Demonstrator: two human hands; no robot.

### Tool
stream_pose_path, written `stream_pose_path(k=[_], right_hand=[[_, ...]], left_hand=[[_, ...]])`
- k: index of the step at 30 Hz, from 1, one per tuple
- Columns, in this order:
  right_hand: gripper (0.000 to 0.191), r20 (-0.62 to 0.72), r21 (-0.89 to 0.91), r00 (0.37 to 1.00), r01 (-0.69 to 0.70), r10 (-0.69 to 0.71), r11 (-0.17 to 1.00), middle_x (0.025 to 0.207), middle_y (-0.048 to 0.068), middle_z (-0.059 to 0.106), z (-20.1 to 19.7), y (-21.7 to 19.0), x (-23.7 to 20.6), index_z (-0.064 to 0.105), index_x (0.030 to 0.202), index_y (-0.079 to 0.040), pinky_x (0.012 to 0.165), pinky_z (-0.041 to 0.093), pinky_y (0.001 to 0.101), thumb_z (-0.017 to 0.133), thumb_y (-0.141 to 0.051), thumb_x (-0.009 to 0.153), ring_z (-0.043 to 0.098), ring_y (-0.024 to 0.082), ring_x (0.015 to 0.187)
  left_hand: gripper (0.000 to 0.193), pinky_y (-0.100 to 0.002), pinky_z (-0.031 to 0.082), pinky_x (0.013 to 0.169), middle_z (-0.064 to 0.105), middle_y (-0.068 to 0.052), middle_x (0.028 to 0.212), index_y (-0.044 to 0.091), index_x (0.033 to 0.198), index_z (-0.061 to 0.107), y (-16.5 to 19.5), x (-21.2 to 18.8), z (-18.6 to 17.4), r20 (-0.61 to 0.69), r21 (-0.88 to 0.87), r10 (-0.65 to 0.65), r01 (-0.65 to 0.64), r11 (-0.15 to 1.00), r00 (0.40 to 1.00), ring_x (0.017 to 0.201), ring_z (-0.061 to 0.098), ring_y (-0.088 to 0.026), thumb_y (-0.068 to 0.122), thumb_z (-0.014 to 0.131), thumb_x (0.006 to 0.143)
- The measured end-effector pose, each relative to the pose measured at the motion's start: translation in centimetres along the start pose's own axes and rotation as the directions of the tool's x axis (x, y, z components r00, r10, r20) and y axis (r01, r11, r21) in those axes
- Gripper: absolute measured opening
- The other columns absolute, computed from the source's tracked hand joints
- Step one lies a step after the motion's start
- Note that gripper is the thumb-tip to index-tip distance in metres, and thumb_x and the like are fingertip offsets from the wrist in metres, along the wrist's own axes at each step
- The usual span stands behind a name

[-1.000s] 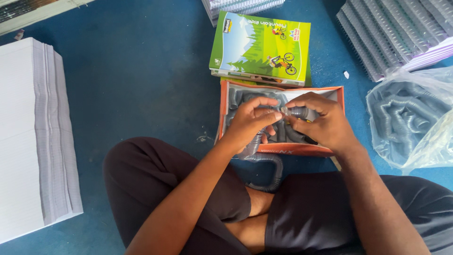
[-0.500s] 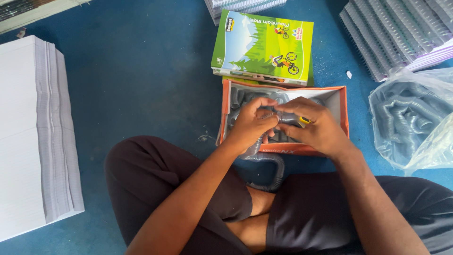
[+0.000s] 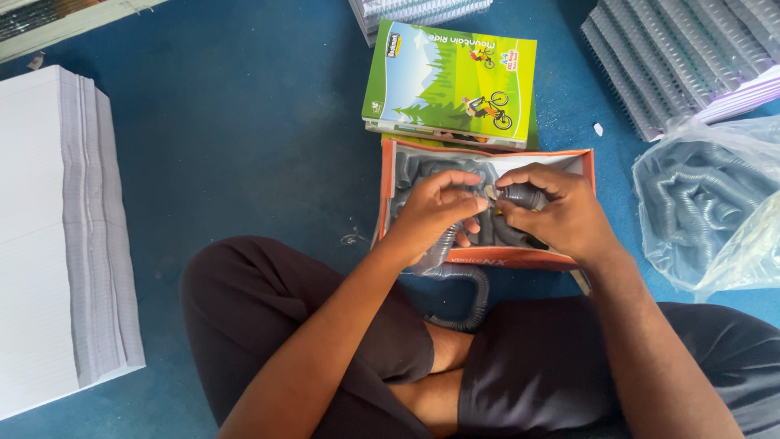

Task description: The person sits on the floor and repeatedly picks up gray corrugated plastic tubes from a box, cuts them with yellow-handled pliers, and places the cut pieces back into the box. The person handles the tubes one at a time throughout the clip.

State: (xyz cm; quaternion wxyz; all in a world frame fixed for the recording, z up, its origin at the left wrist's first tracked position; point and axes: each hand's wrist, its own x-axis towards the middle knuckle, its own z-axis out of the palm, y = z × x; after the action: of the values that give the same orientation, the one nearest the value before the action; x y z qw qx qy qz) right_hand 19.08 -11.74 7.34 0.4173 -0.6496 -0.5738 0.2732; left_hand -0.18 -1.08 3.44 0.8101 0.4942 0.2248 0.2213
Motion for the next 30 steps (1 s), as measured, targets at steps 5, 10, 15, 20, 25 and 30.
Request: stream_pose_path(k=[5, 10, 15, 20, 25, 30], right_hand=[[0.032, 0.051, 0.092, 0.994, 0.091, -0.096, 0.992, 0.107, 0.006, 0.074, 0.2, -0.3, 0.1, 0.072, 0.114, -0.003, 0.094, 0.054, 0.0283, 0.08, -0.004, 0.083, 0.067, 0.011, 0.102], [0.047, 0.086, -0.017, 0.955, 0.287, -0.285, 0.958, 0.111, 0.011, 0.072, 1.0, -0.7, 0.4, 0.071, 0.122, -0.004, 0.092, 0.053, 0.033, 0.083, -0.005, 0.076, 0.069, 0.021, 0.104], [0.041, 0.079, -0.098, 0.95, 0.31, -0.303, 0.946, 0.109, 0.011, 0.071, 1.4, -0.6, 0.5, 0.071, 0.115, -0.005, 0.092, 0.054, 0.0349, 0.083, -0.006, 0.076, 0.069, 0.024, 0.103], [0.034, 0.066, -0.099, 0.968, 0.246, -0.241, 0.964, 0.109, 0.011, 0.073, 0.9, -0.2, 0.2, 0.07, 0.113, -0.002, 0.092, 0.054, 0.034, 0.079, -0.005, 0.08, 0.071, 0.021, 0.103], [0.033, 0.028, -0.025, 0.993, 0.119, -0.118, 0.993, 0.105, 0.008, 0.074, 0.4, -0.1, 0.2, 0.07, 0.113, -0.002, 0.089, 0.055, 0.0287, 0.078, -0.003, 0.08, 0.069, 0.013, 0.099], [0.033, 0.016, 0.044, 0.997, 0.072, -0.072, 0.996, 0.108, 0.007, 0.074, 0.1, -0.2, 0.0, 0.07, 0.115, -0.002, 0.09, 0.055, 0.0277, 0.078, -0.002, 0.082, 0.068, 0.012, 0.101]], left_hand=[[0.043, -0.027, 0.055, 0.05, 0.071, -0.012, 0.1, -0.002, 0.132, 0.052, -0.5, 0.2, 0.0, -0.025, 0.041, 0.023, -0.022, 0.999, 0.999, 0.069, 0.065, -0.013, 0.01, 0.065, 0.092], [0.045, -0.026, 0.055, 0.049, 0.065, -0.011, 0.094, -0.003, 0.133, 0.051, -0.8, 0.3, 0.0, -0.086, 0.116, 0.05, -0.04, 0.992, 0.995, 0.068, 0.065, -0.012, 0.005, 0.066, 0.09], [0.044, -0.026, 0.055, 0.049, 0.066, -0.01, 0.093, -0.002, 0.13, 0.052, -0.5, 0.2, 0.2, -0.094, 0.145, 0.043, -0.029, 0.989, 0.995, 0.068, 0.066, -0.012, 0.008, 0.068, 0.09], [0.043, -0.027, 0.056, 0.052, 0.07, -0.013, 0.095, -0.004, 0.128, 0.055, -0.1, 0.0, 0.4, -0.023, 0.073, 0.036, -0.034, 0.997, 0.999, 0.072, 0.067, -0.013, 0.012, 0.073, 0.092], [0.045, -0.028, 0.06, 0.057, 0.071, -0.015, 0.098, -0.003, 0.131, 0.054, 0.4, 0.0, 0.1, 0.005, 0.03, -0.015, 0.015, 0.999, 1.0, 0.076, 0.07, -0.016, 0.011, 0.071, 0.092], [0.045, -0.028, 0.059, 0.058, 0.073, -0.014, 0.104, -0.002, 0.134, 0.053, 0.1, 0.1, -0.2, 0.008, 0.013, -0.003, 0.003, 1.0, 1.0, 0.076, 0.07, -0.015, 0.011, 0.066, 0.093]])
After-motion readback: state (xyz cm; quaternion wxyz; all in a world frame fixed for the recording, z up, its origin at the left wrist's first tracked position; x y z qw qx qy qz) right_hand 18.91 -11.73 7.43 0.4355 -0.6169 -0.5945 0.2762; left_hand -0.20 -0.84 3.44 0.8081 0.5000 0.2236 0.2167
